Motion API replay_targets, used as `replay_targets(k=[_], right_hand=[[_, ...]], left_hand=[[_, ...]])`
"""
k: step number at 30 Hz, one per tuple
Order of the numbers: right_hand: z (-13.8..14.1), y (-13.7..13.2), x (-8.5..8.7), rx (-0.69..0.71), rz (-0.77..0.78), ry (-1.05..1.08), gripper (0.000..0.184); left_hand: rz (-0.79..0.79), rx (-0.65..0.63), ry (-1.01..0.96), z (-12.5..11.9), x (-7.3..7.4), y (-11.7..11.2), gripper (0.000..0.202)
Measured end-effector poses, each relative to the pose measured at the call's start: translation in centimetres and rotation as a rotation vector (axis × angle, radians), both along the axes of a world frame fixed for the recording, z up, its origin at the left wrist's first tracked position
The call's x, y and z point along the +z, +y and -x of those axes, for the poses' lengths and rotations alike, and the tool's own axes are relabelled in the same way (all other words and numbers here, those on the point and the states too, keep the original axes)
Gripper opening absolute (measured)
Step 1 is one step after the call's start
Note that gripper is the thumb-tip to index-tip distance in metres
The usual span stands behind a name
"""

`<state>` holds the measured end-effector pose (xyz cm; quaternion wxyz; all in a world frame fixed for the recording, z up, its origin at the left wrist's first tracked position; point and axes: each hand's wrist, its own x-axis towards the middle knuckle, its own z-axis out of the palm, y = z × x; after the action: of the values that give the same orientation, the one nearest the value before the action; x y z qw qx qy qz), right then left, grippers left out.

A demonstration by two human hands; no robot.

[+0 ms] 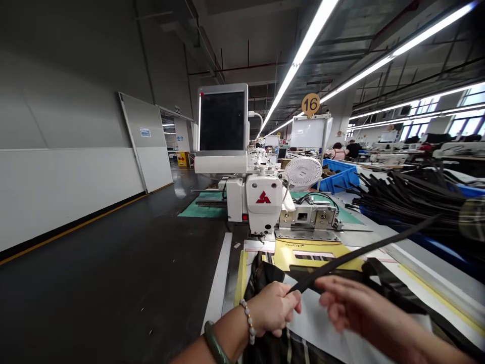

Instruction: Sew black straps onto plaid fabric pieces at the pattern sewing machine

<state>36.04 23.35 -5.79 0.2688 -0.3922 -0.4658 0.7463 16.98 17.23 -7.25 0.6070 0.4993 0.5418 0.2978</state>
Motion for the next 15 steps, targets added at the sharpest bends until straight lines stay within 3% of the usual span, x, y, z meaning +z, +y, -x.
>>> replay_targets(k=[3,8,11,15], right_hand=[[2.0,-3.0,-1.5,0.088,0.147,0.060,0.029],[2.9,-1.9,-2.6,0.023,0.053,0.219,0.027],[3.0,-1.2,-3.1,-0.054,0.045,0.213,0.032],[2.7,-1.2,-3.5,-0.122,-0.010,0.176,0.034]], left_hand=[[0.015,-0.059,-0.036,0.2,0.4,-0.1,0.031],[-0.013,-0.108,-0.017,0.1,0.7,-0.5,0.028],[-0.158,0.010,0.101,-0.6,0.5,-0.9,0.020],[-0.553,0.252,0.475,-1.6,-0.2,-1.6,0.021]])
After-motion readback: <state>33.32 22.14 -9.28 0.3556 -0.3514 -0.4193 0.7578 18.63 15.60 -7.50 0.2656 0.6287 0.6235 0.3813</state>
